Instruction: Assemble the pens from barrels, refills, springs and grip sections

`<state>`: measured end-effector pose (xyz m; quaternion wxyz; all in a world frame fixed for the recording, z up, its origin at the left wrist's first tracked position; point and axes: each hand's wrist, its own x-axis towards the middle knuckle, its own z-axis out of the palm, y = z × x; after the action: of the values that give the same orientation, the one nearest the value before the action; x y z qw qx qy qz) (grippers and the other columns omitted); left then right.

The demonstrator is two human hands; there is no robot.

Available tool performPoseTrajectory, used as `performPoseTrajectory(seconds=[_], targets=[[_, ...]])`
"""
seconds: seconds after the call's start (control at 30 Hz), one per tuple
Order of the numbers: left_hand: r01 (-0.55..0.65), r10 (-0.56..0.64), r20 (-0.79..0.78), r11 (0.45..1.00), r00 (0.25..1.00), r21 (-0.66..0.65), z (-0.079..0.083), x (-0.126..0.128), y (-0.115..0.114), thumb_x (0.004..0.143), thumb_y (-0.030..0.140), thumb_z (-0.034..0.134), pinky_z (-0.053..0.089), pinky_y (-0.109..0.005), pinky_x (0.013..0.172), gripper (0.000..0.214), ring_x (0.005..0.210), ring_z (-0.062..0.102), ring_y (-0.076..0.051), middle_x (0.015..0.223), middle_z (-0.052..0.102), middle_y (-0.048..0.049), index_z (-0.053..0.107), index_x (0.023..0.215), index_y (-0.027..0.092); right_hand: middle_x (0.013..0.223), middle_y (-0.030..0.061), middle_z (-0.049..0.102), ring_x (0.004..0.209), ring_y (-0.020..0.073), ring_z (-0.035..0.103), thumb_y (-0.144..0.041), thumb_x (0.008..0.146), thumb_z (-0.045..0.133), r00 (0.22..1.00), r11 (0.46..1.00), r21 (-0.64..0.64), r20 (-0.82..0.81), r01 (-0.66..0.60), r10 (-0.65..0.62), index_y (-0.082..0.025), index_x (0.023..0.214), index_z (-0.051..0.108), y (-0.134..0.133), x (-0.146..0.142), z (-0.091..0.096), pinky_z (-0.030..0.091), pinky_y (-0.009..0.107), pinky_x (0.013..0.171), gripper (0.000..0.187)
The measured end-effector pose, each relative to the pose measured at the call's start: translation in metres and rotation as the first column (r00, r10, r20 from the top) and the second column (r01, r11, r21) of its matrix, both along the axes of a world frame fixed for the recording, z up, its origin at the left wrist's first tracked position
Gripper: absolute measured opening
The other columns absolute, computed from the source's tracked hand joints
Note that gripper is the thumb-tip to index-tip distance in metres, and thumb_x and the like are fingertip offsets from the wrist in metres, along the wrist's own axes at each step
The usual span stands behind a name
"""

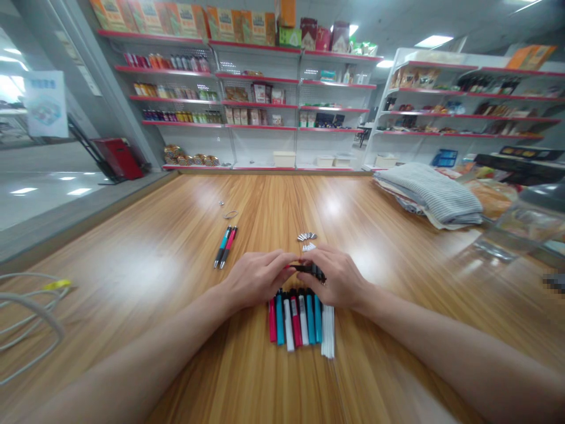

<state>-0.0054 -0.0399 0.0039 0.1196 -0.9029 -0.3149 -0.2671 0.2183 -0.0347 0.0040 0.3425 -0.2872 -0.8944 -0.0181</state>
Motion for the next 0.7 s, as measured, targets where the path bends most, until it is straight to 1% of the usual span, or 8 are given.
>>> performPoseTrajectory(seconds=[0.07, 0.13, 0.3, 0.4, 0.43, 0.57, 0.63, 0.7], targets=[[0.008, -0.008, 0.005, 1.0, 1.0, -0.023, -0.0002, -0.0004, 0.0002, 0.091, 0.033, 0.048, 0.047, -0.023, 0.063, 0.026, 0.079, 0.065, -0.014, 0.093, 0.066, -0.0039, 0.05, 0.113, 0.018, 0.075, 0.005, 0.062, 0.075, 0.0172, 0.051, -0.03, 0.091, 0.05, 1.0, 1.0, 0.019, 0.011, 0.006, -0.006, -0.017, 0.084, 0.058, -0.0001, 0.0, 0.0003, 0.042, 0.03, 0.068, 0.017], [0.009, -0.009, -0.001, 1.0, 1.0, -0.016, -0.0004, -0.0008, 0.0006, 0.091, 0.034, 0.049, 0.045, -0.023, 0.061, 0.024, 0.076, 0.064, -0.014, 0.091, 0.066, -0.0025, 0.052, 0.109, 0.02, 0.068, 0.004, 0.059, 0.071, 0.0163, 0.05, -0.027, 0.093, 0.046, 1.0, 0.999, 0.035, 0.025, 0.013, -0.013, -0.018, 0.073, 0.056, -0.0008, 0.0003, 0.0014, 0.04, 0.03, 0.066, 0.024], [-0.036, 0.038, -0.072, 0.999, 0.997, 0.04, 0.0004, -0.0017, 0.0011, 0.092, 0.032, 0.044, 0.037, -0.023, 0.052, 0.018, 0.063, 0.056, -0.011, 0.079, 0.06, -0.0008, 0.058, 0.098, 0.021, 0.078, 0.006, 0.062, 0.075, 0.0173, 0.051, -0.032, 0.091, 0.05, 0.996, 0.999, 0.033, 0.089, -0.015, 0.012, -0.016, 0.088, 0.057, -0.0036, 0.0005, 0.0046, 0.04, 0.03, 0.066, 0.018], [-0.041, 0.042, -0.08, 0.999, 0.996, 0.022, 0.0029, -0.0018, 0.0003, 0.093, 0.031, 0.042, 0.036, -0.023, 0.052, 0.02, 0.062, 0.054, -0.011, 0.076, 0.058, -0.0009, 0.059, 0.092, 0.019, 0.071, 0.0048, 0.059, 0.07, 0.0165, 0.049, -0.03, 0.093, 0.047, 0.994, 0.999, 0.046, 0.111, 0.012, -0.018, -0.017, 0.076, 0.055, -0.0041, -0.0004, 0.0047, 0.038, 0.029, 0.062, 0.022], [-0.037, 0.037, -0.071, 0.999, 0.997, 0.003, 0.0039, -0.0017, -0.0002, 0.093, 0.031, 0.041, 0.037, -0.024, 0.054, 0.02, 0.064, 0.056, -0.011, 0.077, 0.059, -0.0011, 0.058, 0.093, 0.019, 0.07, 0.0046, 0.059, 0.07, 0.0164, 0.049, -0.03, 0.093, 0.047, 0.995, 0.999, 0.046, 0.101, 0.018, -0.022, -0.017, 0.076, 0.055, -0.004, -0.0008, 0.0044, 0.038, 0.029, 0.062, 0.022], [-0.016, 0.012, -0.06, 0.998, 0.998, -0.061, 0.0062, -0.0015, -0.0023, 0.092, 0.032, 0.043, 0.04, -0.024, 0.058, 0.023, 0.072, 0.06, -0.014, 0.085, 0.062, -0.0026, 0.055, 0.105, 0.018, 0.08, 0.0054, 0.062, 0.076, 0.0168, 0.052, -0.031, 0.092, 0.049, 0.998, 0.999, 0.043, 0.07, -0.001, -0.002, -0.016, 0.094, 0.057, -0.0027, -0.0012, 0.0026, 0.039, 0.029, 0.065, 0.017], [-0.011, 0.006, -0.08, 0.998, 0.997, -0.067, 0.0059, -0.0015, -0.0032, 0.092, 0.033, 0.043, 0.039, -0.025, 0.057, 0.021, 0.07, 0.059, -0.014, 0.083, 0.061, -0.0022, 0.056, 0.102, 0.019, 0.076, 0.0042, 0.061, 0.074, 0.016, 0.051, -0.028, 0.093, 0.046, 0.997, 0.998, 0.055, 0.078, 0.016, -0.02, -0.017, 0.087, 0.057, -0.0019, -0.0008, 0.0016, 0.038, 0.029, 0.064, 0.017], [-0.007, 0.001, -0.089, 0.997, 0.996, -0.074, 0.0049, -0.0014, -0.0036, 0.091, 0.034, 0.044, 0.038, -0.026, 0.055, 0.021, 0.068, 0.059, -0.015, 0.081, 0.061, -0.0021, 0.056, 0.099, 0.02, 0.068, 0.0029, 0.058, 0.069, 0.0151, 0.049, -0.027, 0.094, 0.044, 0.995, 0.996, 0.071, 0.081, 0.048, -0.054, -0.018, 0.076, 0.056, -0.0015, -0.0004, 0.0011, 0.037, 0.028, 0.063, 0.024]])
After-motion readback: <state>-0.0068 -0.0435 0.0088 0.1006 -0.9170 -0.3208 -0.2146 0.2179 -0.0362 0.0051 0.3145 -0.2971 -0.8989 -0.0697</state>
